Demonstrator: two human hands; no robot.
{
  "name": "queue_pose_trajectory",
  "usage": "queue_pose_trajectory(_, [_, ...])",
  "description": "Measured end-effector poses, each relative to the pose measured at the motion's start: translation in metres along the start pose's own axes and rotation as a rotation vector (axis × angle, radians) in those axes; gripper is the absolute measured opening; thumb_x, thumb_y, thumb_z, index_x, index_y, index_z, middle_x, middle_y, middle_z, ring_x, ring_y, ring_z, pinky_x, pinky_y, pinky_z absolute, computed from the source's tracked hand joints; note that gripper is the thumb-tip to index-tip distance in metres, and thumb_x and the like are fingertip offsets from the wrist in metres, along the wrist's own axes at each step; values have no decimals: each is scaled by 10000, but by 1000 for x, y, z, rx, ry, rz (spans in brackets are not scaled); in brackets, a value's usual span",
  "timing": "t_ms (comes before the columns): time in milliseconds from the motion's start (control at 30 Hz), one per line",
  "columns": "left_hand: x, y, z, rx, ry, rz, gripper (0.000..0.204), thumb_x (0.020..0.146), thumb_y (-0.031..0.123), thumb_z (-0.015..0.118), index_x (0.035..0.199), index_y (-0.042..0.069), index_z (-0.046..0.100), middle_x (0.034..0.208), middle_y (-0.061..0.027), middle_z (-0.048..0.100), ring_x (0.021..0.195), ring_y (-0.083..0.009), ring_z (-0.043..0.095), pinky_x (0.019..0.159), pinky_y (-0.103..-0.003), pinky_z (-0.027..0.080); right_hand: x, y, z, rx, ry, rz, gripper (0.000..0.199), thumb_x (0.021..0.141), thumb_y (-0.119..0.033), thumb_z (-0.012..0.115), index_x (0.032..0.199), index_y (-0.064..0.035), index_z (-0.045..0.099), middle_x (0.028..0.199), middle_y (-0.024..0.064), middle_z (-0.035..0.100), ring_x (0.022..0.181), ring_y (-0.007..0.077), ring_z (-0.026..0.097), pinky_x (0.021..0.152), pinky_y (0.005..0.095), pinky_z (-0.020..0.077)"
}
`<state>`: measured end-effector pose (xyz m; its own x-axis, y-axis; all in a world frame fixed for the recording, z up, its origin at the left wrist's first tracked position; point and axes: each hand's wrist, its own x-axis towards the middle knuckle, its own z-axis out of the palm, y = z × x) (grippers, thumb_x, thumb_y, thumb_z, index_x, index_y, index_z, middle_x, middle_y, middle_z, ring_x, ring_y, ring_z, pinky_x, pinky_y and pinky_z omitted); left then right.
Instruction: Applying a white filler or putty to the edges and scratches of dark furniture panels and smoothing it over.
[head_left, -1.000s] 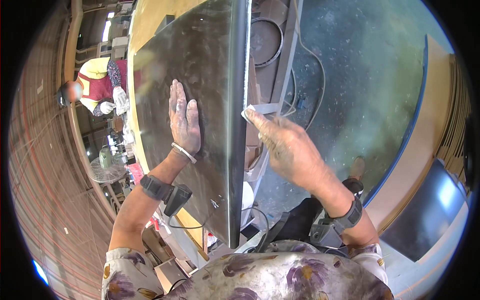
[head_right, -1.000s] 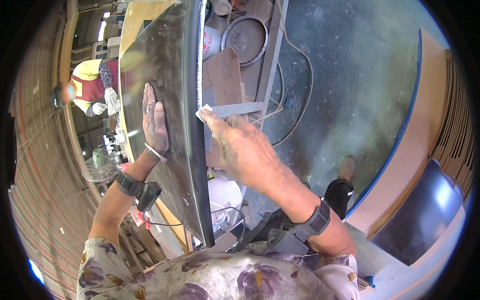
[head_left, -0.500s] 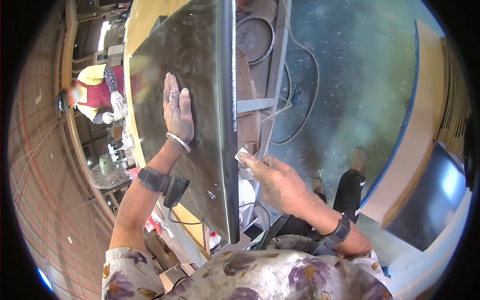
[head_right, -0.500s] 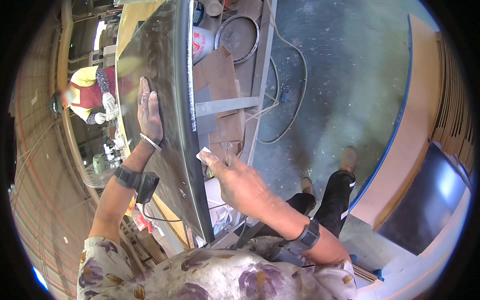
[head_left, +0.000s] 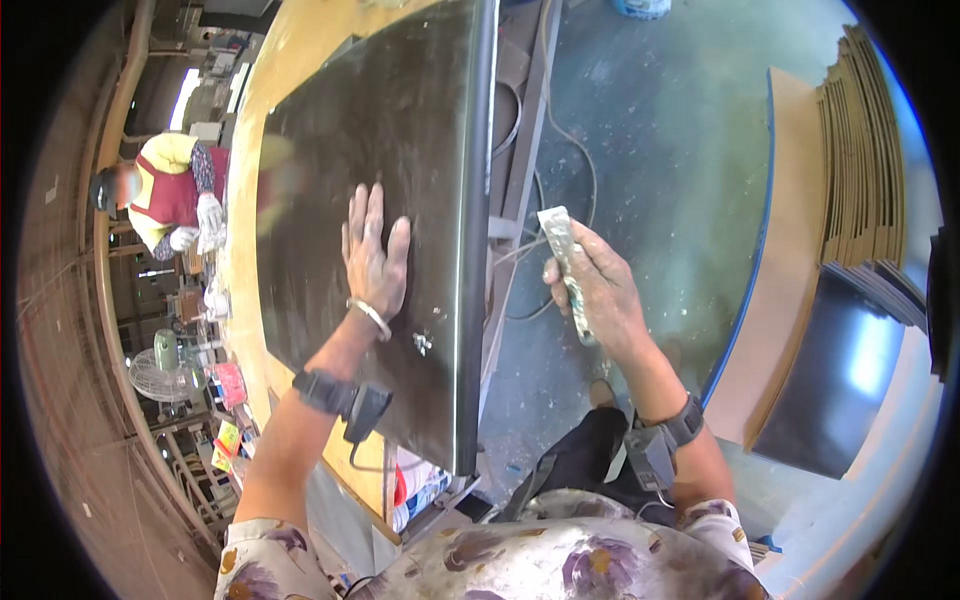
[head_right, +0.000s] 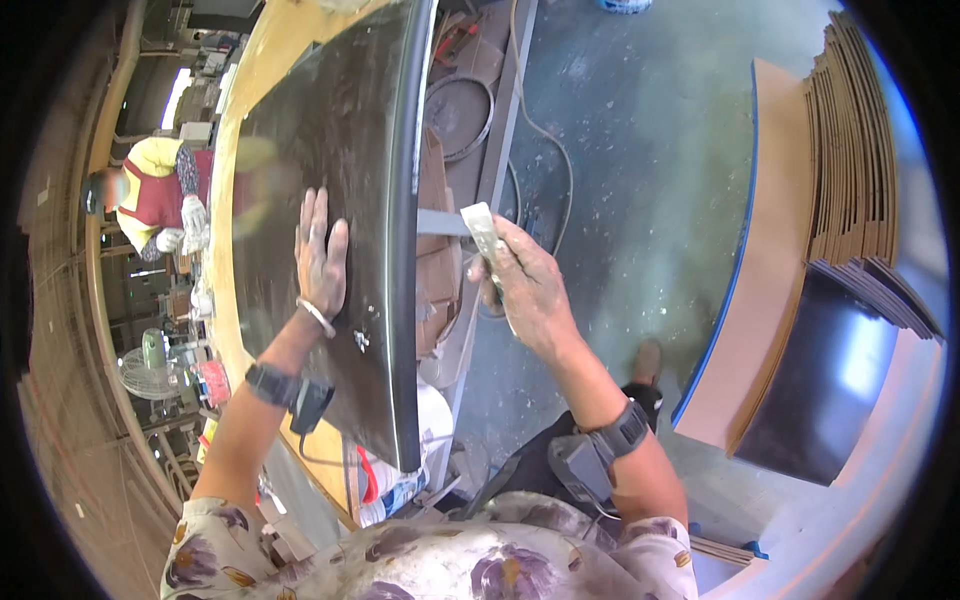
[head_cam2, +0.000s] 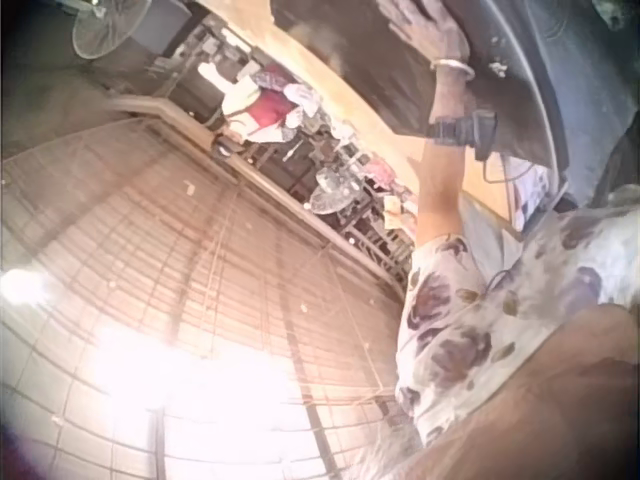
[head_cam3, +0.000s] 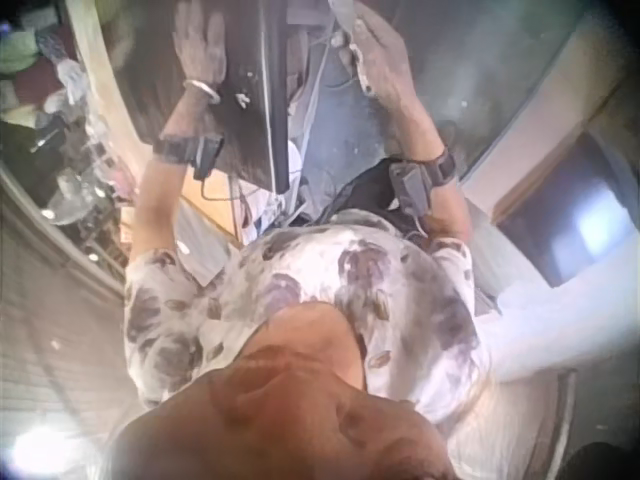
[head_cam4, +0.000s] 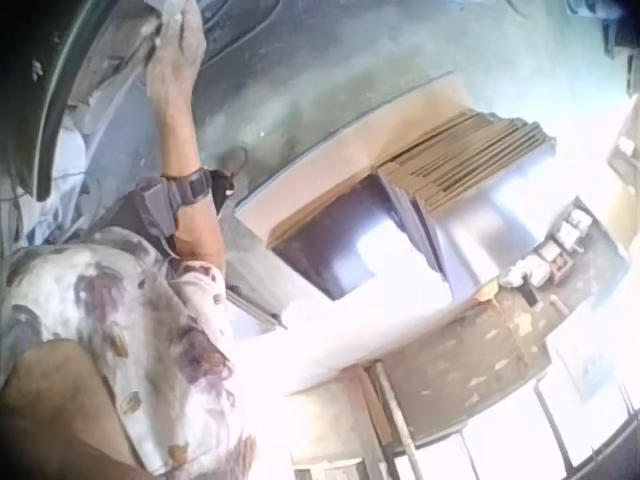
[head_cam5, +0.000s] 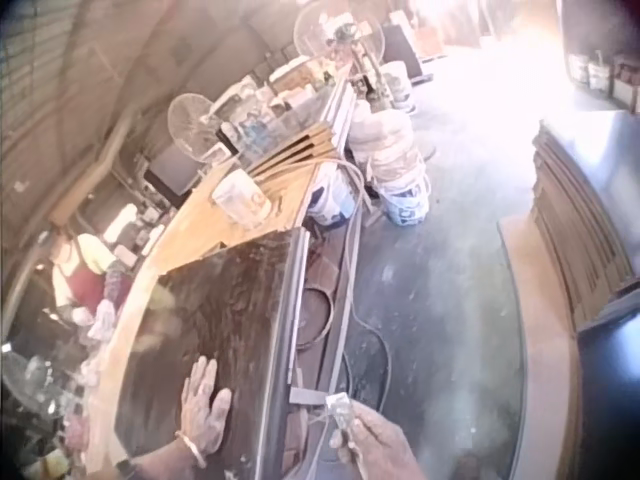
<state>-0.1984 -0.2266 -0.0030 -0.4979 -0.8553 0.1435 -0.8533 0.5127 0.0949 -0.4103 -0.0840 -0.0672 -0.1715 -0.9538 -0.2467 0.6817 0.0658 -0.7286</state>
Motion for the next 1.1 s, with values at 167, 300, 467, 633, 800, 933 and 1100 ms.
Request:
queue_pose_trajectory(167, [0,12,0,88,-10,-182,544,901,358,374,1364,94,262,1426,-123,212,1321,-270,180,1070,-405,111,58,-3,-3,-67,-88,-196,357,927,-161,414,1266,-49,436,740,10,494,586,59,429,527,206,394])
queue_pose_trajectory(300, [2,8,-2,43,-10,-196,527,906,324,372,1365,89,259,1425,-131,211,1320,-281,179,1067,-406,119,84,-8,-3,-159,-101,-202,373,921,-166,432,1278,-59,429,749,-7,484,623,58,431,581,211,415])
queue_pose_trajectory(467, [5,8,-4,44,-16,-128,508,911,285,370,1354,57,273,1415,-154,221,1311,-314,189,1061,-413,143,94,5,1,-61,-194,-136,375,898,-96,472,1265,-32,433,1054,30,544,776,93,486,708,227,437])
queue_pose_trajectory(633, [7,8,-4,24,-29,-137,506,912,277,367,1349,39,276,1413,-162,223,1309,-314,194,1060,-410,148,111,15,10,-152,-135,-303,376,869,-65,501,1244,-59,467,1024,67,571,767,151,519,731,275,446])
queue_pose_trajectory(800, [10,12,-3,13,-25,-114,502,910,262,355,1348,30,273,1410,-168,226,1303,-319,207,1056,-399,159,107,35,13,-333,-4,-541,430,809,4,554,1220,-117,508,813,101,556,697,200,516,710,307,450])
queue_pose_trajectory(933, [9,9,-4,10,-32,-132,501,909,258,352,1346,25,274,1408,-175,227,1302,-320,209,1054,-398,164,70,39,12,-430,-57,-449,413,793,49,556,1191,-53,523,996,110,610,798,172,573,755,248,449])
queue_pose_trajectory(1100, [9,16,-7,36,-29,-133,502,905,253,359,1350,38,274,1407,-174,231,1303,-321,207,1057,-396,159,106,-25,-3,-496,-32,-493,361,811,52,508,1162,-31,535,1114,147,582,952,212,590,839,296,448])
